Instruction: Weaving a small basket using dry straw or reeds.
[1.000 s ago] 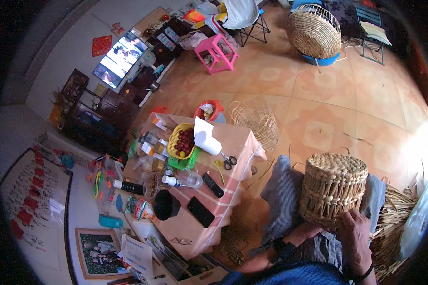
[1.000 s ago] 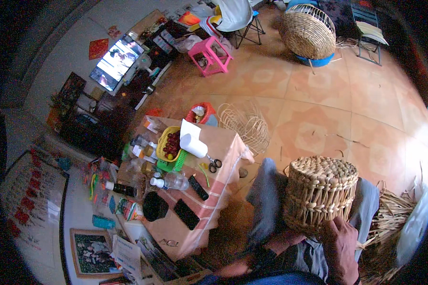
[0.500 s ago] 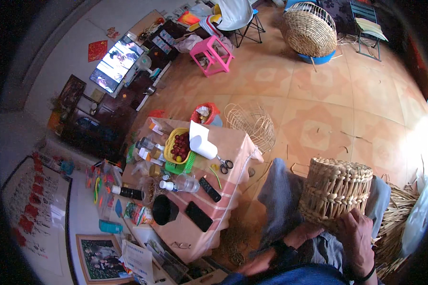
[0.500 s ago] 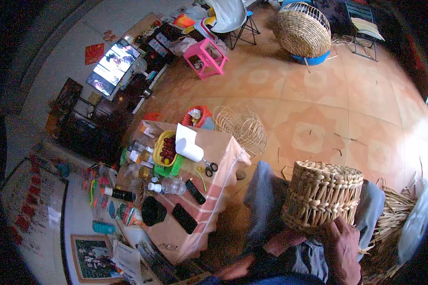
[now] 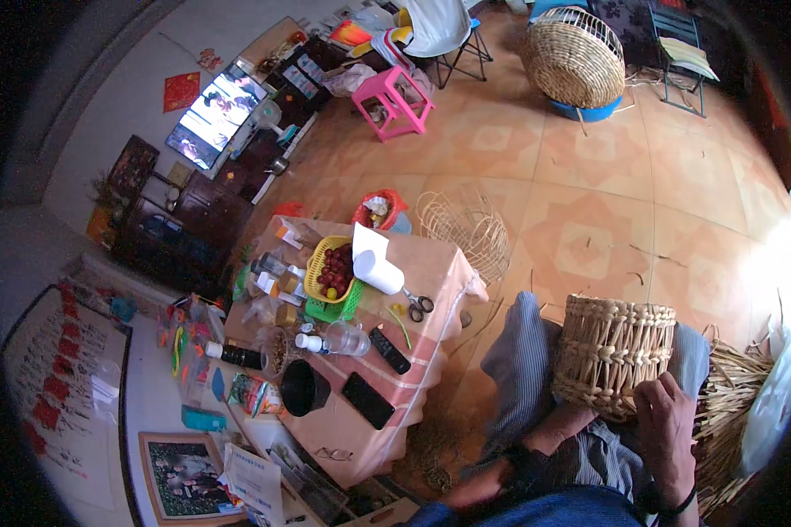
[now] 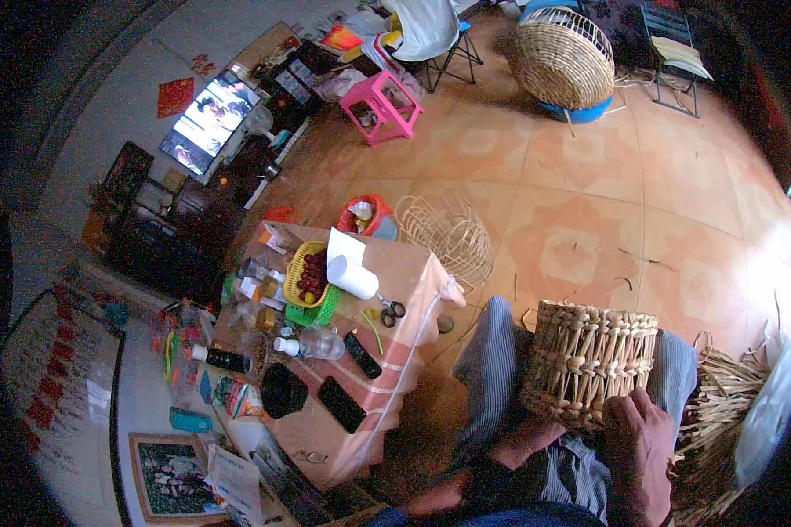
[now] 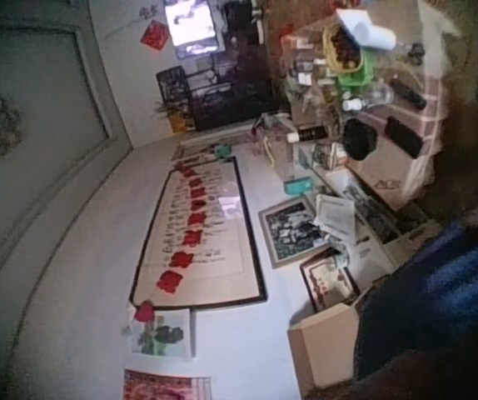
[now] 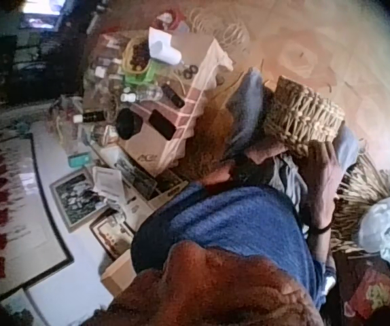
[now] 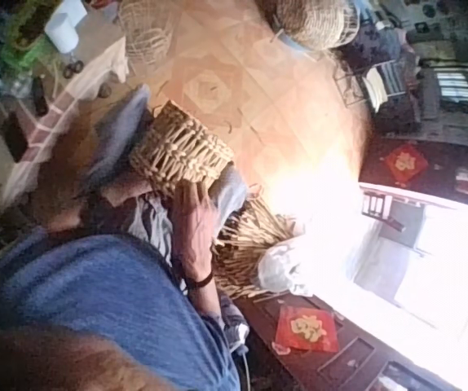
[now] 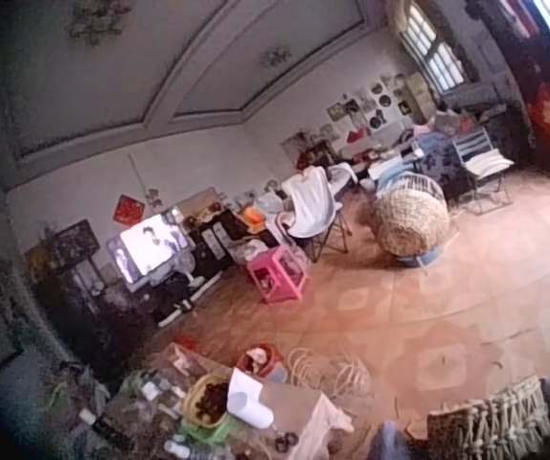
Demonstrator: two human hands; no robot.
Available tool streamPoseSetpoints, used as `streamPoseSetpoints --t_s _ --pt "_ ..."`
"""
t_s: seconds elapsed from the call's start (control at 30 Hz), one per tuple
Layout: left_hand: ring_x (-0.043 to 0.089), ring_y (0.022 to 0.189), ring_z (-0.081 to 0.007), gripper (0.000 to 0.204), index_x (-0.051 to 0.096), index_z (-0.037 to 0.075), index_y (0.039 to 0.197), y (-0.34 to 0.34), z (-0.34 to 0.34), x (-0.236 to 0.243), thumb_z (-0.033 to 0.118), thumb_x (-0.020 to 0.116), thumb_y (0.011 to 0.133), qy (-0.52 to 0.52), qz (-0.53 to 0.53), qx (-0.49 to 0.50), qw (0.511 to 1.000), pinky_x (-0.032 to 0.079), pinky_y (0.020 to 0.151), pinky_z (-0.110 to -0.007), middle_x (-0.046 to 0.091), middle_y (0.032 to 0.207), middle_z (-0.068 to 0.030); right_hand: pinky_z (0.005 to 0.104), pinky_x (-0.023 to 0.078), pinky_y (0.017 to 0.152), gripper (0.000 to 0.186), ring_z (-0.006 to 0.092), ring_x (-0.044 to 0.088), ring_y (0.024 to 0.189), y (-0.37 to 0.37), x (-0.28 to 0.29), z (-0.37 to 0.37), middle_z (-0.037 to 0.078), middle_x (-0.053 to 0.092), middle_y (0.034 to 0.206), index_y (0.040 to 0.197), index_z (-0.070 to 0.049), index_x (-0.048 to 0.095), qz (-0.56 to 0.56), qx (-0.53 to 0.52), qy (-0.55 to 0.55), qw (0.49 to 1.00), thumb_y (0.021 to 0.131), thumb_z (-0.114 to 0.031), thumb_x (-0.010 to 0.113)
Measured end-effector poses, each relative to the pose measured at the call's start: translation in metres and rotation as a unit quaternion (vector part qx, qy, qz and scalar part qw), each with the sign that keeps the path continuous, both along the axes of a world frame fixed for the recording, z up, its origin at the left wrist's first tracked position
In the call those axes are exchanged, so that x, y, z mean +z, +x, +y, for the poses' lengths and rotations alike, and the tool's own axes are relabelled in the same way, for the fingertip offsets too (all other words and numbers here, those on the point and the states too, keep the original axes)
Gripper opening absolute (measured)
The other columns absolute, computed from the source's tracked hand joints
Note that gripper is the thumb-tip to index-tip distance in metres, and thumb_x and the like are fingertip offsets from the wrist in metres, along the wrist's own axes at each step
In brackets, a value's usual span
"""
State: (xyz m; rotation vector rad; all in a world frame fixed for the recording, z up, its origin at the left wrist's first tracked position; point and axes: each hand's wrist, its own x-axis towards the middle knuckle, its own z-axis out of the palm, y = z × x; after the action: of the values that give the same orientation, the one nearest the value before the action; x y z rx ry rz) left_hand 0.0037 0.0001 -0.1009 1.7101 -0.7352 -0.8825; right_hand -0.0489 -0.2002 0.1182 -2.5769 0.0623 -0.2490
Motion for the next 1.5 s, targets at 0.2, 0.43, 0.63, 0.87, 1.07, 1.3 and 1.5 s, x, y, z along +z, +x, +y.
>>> streamPoseSetpoints --t_s 0.2,0.43,0.63,0.87,1.07,1.3,1.5 --pt "0.045 0.157 -0.0362 0.057 0.057 0.011 0.158 0.004 0.006 -0.001 0.037 0.062 0.108 -0.005 -0.01 0.013 1.0 0.03 0.133 -0.055 0.052 0.169 -0.0154 0.0485 0.053 0.067 0.007 0.037 0.069 0.075 0.001 -0.025 -0.005 0.014 0.064 0.082 0.095 -0.005 0.071 0.023 0.038 -0.052 0.998 0.093 -0.008 0.077" --pt "0.044 0.157 -0.0365 0.058 0.056 0.011 0.159 0.005 0.011 -0.004 0.037 0.062 0.108 -0.003 -0.01 0.027 1.0 0.03 0.133 -0.055 0.051 0.169 -0.0156 0.0516 0.052 0.068 0.012 0.0402 0.068 0.075 0.003 -0.027 -0.008 0.016 0.064 0.082 0.091 -0.004 0.068 0.04 0.033 -0.069 0.996 0.097 -0.014 0.072" --pt "0.044 0.158 -0.0367 0.059 0.056 0.011 0.159 0.007 0.013 -0.006 0.038 0.063 0.108 0.001 0.0 0.04 0.999 0.03 0.133 -0.056 0.051 0.169 -0.0157 0.0466 0.057 0.064 0.01 0.0354 0.071 0.073 0.013 -0.007 0.003 0.01 0.064 0.09 0.104 -0.012 0.068 0.054 0.072 -0.09 0.992 0.094 -0.016 0.067" --pt "0.043 0.158 -0.0369 0.06 0.055 0.01 0.16 0.006 0.009 -0.007 0.038 0.063 0.108 -0.006 0.011 0.049 0.999 0.029 0.133 -0.057 0.051 0.169 -0.0158 0.0527 0.05 0.068 0.016 0.043 0.066 0.076 0.008 -0.013 0.002 0.017 0.062 0.082 0.089 -0.002 0.064 0.038 0.04 -0.018 0.998 0.098 -0.014 0.069" --pt "0.043 0.158 -0.0371 0.061 0.055 0.01 0.161 0.001 0.008 -0.002 0.039 0.063 0.108 -0.017 0.029 0.059 0.998 0.029 0.133 -0.057 0.05 0.17 -0.0159 0.0483 0.054 0.061 0.018 0.0397 0.07 0.073 0.015 -0.043 -0.011 0.015 0.062 0.088 0.105 -0.008 0.065 0.034 0.061 -0.096 0.993 0.093 -0.019 0.071" --pt "0.042 0.159 -0.0374 0.062 0.054 0.01 0.161 -0.002 0.015 0.004 0.039 0.064 0.107 -0.036 0.063 0.081 0.994 0.028 0.133 -0.058 0.05 0.17 -0.016 0.0531 0.05 0.067 0.015 0.0433 0.067 0.078 0.018 -0.068 -0.006 0.019 0.064 0.089 0.095 -0.004 0.062 0.071 0.023 -0.042 0.996 0.099 -0.017 0.068" --pt "0.042 0.159 -0.0376 0.063 0.053 0.01 0.162 0.004 0.012 0.016 0.04 0.064 0.107 -0.071 0.109 0.124 0.984 0.028 0.134 -0.058 0.049 0.17 -0.0162 0.0492 0.051 0.069 0.012 0.044 0.065 0.077 0.016 -0.025 -0.004 0.019 0.067 0.089 0.1 -0.001 0.067 0.031 0.049 0.056 0.997 0.095 -0.011 0.073"
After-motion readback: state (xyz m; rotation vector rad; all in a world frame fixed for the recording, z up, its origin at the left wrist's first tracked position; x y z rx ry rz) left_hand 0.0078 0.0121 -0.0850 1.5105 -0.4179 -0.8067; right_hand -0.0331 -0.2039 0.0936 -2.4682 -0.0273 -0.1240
